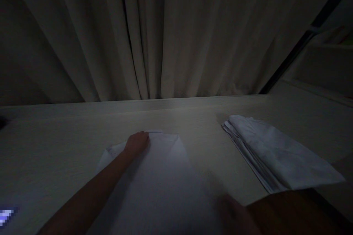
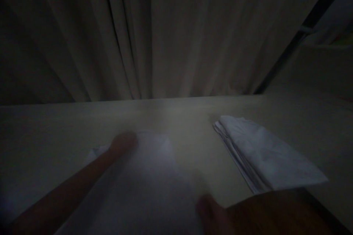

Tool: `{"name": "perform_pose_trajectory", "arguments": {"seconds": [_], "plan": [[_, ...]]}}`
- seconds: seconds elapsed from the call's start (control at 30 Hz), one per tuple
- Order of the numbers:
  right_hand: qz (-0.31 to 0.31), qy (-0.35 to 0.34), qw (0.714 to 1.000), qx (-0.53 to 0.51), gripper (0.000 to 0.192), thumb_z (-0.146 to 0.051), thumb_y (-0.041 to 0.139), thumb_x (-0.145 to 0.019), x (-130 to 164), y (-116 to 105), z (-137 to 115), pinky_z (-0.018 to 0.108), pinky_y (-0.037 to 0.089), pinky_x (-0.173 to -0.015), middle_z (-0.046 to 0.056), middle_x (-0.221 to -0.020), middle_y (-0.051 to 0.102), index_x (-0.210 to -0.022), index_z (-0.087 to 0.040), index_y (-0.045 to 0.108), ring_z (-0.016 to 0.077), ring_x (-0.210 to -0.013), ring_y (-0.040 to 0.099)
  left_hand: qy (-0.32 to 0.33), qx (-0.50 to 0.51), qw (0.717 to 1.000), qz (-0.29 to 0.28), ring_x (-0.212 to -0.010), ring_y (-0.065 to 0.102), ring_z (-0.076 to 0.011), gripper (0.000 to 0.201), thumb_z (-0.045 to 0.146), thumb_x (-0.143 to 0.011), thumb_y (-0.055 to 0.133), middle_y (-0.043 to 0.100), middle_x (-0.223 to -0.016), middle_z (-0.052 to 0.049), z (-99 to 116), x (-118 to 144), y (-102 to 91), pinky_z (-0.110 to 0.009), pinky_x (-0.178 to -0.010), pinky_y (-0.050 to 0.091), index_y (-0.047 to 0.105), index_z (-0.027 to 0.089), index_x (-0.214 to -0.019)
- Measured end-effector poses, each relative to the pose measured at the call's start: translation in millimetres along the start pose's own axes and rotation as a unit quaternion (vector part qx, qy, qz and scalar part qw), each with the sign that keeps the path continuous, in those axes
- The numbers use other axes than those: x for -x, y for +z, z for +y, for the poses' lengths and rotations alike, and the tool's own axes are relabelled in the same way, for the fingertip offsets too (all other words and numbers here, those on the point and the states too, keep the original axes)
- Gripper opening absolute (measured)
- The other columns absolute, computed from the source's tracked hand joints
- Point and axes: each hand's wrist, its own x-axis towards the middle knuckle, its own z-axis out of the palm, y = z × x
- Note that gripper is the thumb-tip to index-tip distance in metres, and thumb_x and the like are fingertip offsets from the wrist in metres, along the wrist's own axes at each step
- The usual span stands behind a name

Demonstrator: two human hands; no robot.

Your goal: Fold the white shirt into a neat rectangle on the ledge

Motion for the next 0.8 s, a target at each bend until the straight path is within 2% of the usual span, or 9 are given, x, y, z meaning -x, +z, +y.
{"name": "perform_pose_trajectory", "arguments": {"seconds": [0.07,0.17,0.23,0.33,0.4,0.5,0.57,0.67,0.8], "plan": [[-0.008,-0.094,0.994,0.050,0.027,-0.041,0.046,-0.088,-54.3,8.9,-30.9,0.033,0.047,-0.081,0.004,-0.090,0.068,-0.087,-0.023,0.065,0.0198,-0.086,0.062,0.056,0.041,0.998,0.002,-0.102,0.060,-0.0326,0.011,0.029,-0.076,0.054,0.066,-0.094,-0.016,18.8,-2.6,24.2,-0.048,-0.100,0.037,0.060,0.020,-0.074],[-0.014,-0.287,0.949,0.134,0.029,-0.015,0.041,-0.085,-138.3,32.2,-78.6,0.031,0.041,-0.093,0.009,-0.105,0.064,-0.102,-0.018,0.065,0.0184,-0.101,0.057,0.104,0.089,0.990,0.022,-0.112,0.056,-0.0317,0.015,0.028,-0.076,0.056,0.065,-0.108,-0.017,34.7,-7.2,56.5,-0.045,-0.105,0.034,0.063,0.021,-0.088],[-0.030,-0.330,0.926,0.184,0.040,-0.005,0.039,-0.079,-186.3,49.9,-101.4,0.029,0.040,-0.094,0.009,-0.110,0.060,-0.107,-0.019,0.065,0.0167,-0.104,0.056,0.112,0.111,0.987,0.033,-0.123,0.048,-0.0357,0.031,0.032,-0.073,0.062,0.059,-0.124,-0.020,37.1,-10.5,72.9,-0.050,-0.109,0.027,0.061,0.020,-0.101],[-0.051,-0.330,0.909,0.250,0.044,-0.003,0.039,-0.079,-236.0,73.1,-114.7,0.026,0.041,-0.090,0.009,-0.110,0.057,-0.109,-0.021,0.066,0.0156,-0.101,0.056,0.107,0.139,0.984,0.025,-0.135,0.031,-0.0438,0.057,0.042,-0.065,0.072,0.045,-0.140,-0.025,34.1,-14.8,87.5,-0.063,-0.112,0.008,0.057,0.019,-0.115],[-0.056,-0.338,0.895,0.285,0.039,-0.006,0.040,-0.081,-254.8,83.5,-113.1,0.026,0.041,-0.087,0.008,-0.107,0.057,-0.104,-0.021,0.068,0.0152,-0.098,0.056,0.106,0.149,0.983,0.017,-0.138,0.024,-0.0462,0.067,0.047,-0.063,0.074,0.039,-0.144,-0.026,32.1,-16.8,90.4,-0.066,-0.110,-0.001,0.055,0.018,-0.120],[-0.044,-0.349,0.873,0.338,0.028,-0.012,0.042,-0.085,-269.3,89.5,-105.5,0.024,0.041,-0.082,0.007,-0.103,0.057,-0.090,-0.019,0.069,0.0140,-0.093,0.056,0.095,0.119,0.988,0.000,-0.140,0.018,-0.0452,0.081,0.054,-0.060,0.073,0.033,-0.148,-0.026,32.5,-18.9,87.6,-0.065,-0.111,-0.002,0.050,0.018,-0.129],[-0.032,-0.338,0.863,0.374,0.027,-0.018,0.040,-0.088,-274.4,88.4,-101.7,0.024,0.042,-0.078,0.008,-0.100,0.058,-0.085,-0.017,0.067,0.0134,-0.088,0.057,0.082,0.045,0.995,-0.026,-0.142,0.013,-0.0427,0.092,0.065,-0.062,0.066,0.025,-0.153,-0.022,34.2,-19.9,84.8,-0.065,-0.111,0.000,0.041,0.019,-0.138],[-0.025,-0.330,0.849,0.411,0.032,-0.022,0.035,-0.091,-278.7,83.7,-101.0,0.025,0.042,-0.075,0.009,-0.099,0.059,-0.088,-0.017,0.066,0.0142,-0.085,0.057,0.071,-0.083,0.992,-0.064,-0.143,0.007,-0.0421,0.108,0.083,-0.062,0.046,0.013,-0.157,-0.017,36.6,-20.2,82.7,-0.069,-0.110,0.005,0.023,0.020,-0.147],[-0.013,-0.353,0.787,0.505,0.032,-0.024,0.036,-0.090,-281.0,79.8,-108.7,0.029,0.042,-0.076,0.011,-0.101,0.061,-0.094,-0.018,0.067,0.0188,-0.091,0.057,0.066,-0.136,0.985,-0.085,-0.143,0.002,-0.0434,0.114,0.091,-0.057,0.034,0.004,-0.159,-0.015,39.4,-20.6,80.4,-0.074,-0.106,0.007,0.015,0.026,-0.148]]}}
